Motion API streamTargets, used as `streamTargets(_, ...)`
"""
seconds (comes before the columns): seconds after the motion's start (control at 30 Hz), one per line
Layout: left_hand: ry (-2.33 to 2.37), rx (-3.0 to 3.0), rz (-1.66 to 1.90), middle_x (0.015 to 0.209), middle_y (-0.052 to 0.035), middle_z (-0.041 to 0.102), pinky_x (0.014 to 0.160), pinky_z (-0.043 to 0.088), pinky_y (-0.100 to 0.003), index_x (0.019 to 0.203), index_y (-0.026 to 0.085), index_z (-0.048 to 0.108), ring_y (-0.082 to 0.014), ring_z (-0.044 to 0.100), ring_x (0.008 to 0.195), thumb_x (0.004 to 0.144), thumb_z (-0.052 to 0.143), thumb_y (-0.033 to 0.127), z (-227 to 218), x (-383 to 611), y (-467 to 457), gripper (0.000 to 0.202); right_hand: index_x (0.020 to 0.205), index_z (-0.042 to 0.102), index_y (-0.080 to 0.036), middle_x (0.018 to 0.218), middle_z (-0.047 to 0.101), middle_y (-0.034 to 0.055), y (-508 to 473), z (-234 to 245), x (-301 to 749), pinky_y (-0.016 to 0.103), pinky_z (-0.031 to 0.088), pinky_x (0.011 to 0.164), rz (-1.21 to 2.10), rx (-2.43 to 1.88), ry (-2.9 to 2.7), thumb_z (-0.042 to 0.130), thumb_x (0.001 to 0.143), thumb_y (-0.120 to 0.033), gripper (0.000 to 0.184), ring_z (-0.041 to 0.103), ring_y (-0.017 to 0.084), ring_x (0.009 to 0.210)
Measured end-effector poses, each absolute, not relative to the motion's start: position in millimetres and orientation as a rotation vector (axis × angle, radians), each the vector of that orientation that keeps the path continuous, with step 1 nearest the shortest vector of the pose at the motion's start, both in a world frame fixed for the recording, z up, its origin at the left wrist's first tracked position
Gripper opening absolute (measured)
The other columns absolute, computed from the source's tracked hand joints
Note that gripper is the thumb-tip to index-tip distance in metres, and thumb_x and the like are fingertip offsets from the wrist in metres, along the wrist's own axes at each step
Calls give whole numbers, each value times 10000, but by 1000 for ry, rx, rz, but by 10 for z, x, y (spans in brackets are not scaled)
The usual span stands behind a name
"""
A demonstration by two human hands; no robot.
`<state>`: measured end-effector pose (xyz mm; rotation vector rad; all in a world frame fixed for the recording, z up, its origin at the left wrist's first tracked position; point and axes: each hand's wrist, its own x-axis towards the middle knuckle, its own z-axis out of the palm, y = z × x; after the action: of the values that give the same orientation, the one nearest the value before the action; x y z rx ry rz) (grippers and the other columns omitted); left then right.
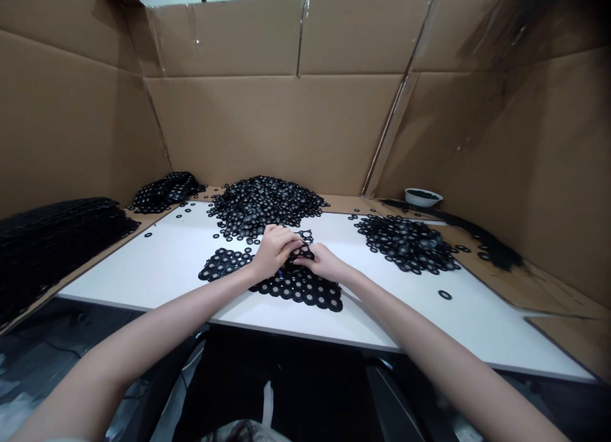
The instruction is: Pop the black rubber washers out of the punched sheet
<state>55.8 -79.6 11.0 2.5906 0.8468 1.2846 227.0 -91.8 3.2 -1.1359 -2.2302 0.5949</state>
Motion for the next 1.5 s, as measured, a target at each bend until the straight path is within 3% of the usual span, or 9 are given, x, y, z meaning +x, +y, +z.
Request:
streamTargets(0.33, 895, 2184, 1382, 787, -24, 662, 717, 416, -255, 768, 156, 634, -149, 578, 760, 868, 487, 295, 71, 538, -657, 225, 730, 623, -155, 740, 658, 35, -894, 62, 2251, 311, 454, 726, 709, -1071, -2212, 559, 797, -270, 148, 569, 198, 730)
streamTargets(0.7, 888, 1948, 1392, 767, -26, 640, 707, 422, -246, 746, 138, 623, -146, 560, 742, 824, 528, 310, 25, 515, -597, 211, 807, 660, -147, 807, 689, 42, -849, 41, 2236, 325, 467, 775, 770, -1069, -2187, 539, 792, -209, 137, 605, 206, 777)
streamTargets(0.93, 887, 1950, 1381, 764, -30, 640, 696, 419, -249, 736, 142, 620, -152, 557, 740, 820, 534, 338, 23, 529, -607, 229, 636, 599, -152, 737, 662, 18, -882, 101, 2214, 315, 463, 761, 783, -1085, -2171, 546, 799, -210, 181, 597, 197, 785)
streamTargets(1.07, 933, 1887, 1495, 767, -31, 618, 669, 409, -236, 728, 142, 597, -140, 533, 725, 834, 501, 355, 27, 398, -472, 257, 746, 647, -149, 857, 695, 40, -933, 98, 2241, 347, 468, 838, 906, -1082, -2105, 575, 779, -176, 84, 622, 210, 861)
streamTargets(1.17, 1114, 1710, 1723, 711, -16, 572, 597, 370, -216, 726, 142, 571, -116, 475, 653, 834, 477, 355, 13, 233, -316, 256, 883, 668, -145, 970, 698, 64, -975, 81, 2280, 374, 447, 920, 1064, -1069, -2030, 596, 784, -206, 137, 620, 220, 963)
streamTargets(1.3, 1059, 1797, 1462, 631, 1, 528, 529, 336, -208, 732, 139, 591, -102, 430, 576, 801, 513, 404, -13, 200, -254, 285, 889, 671, -148, 949, 704, 62, -989, 89, 2304, 398, 453, 913, 1045, -1148, -2001, 619, 772, -214, 144, 630, 219, 918)
streamTargets(1.5, 947, 1801, 1111, 672, -25, 596, 519, 372, -219, 724, 116, 642, -109, 484, 572, 695, 635, 451, -13, 302, -324, 336, 913, 677, -165, 945, 708, 53, -1004, 136, 2310, 395, 465, 873, 1002, -1128, -2057, 611, 786, -214, 151, 625, 220, 891)
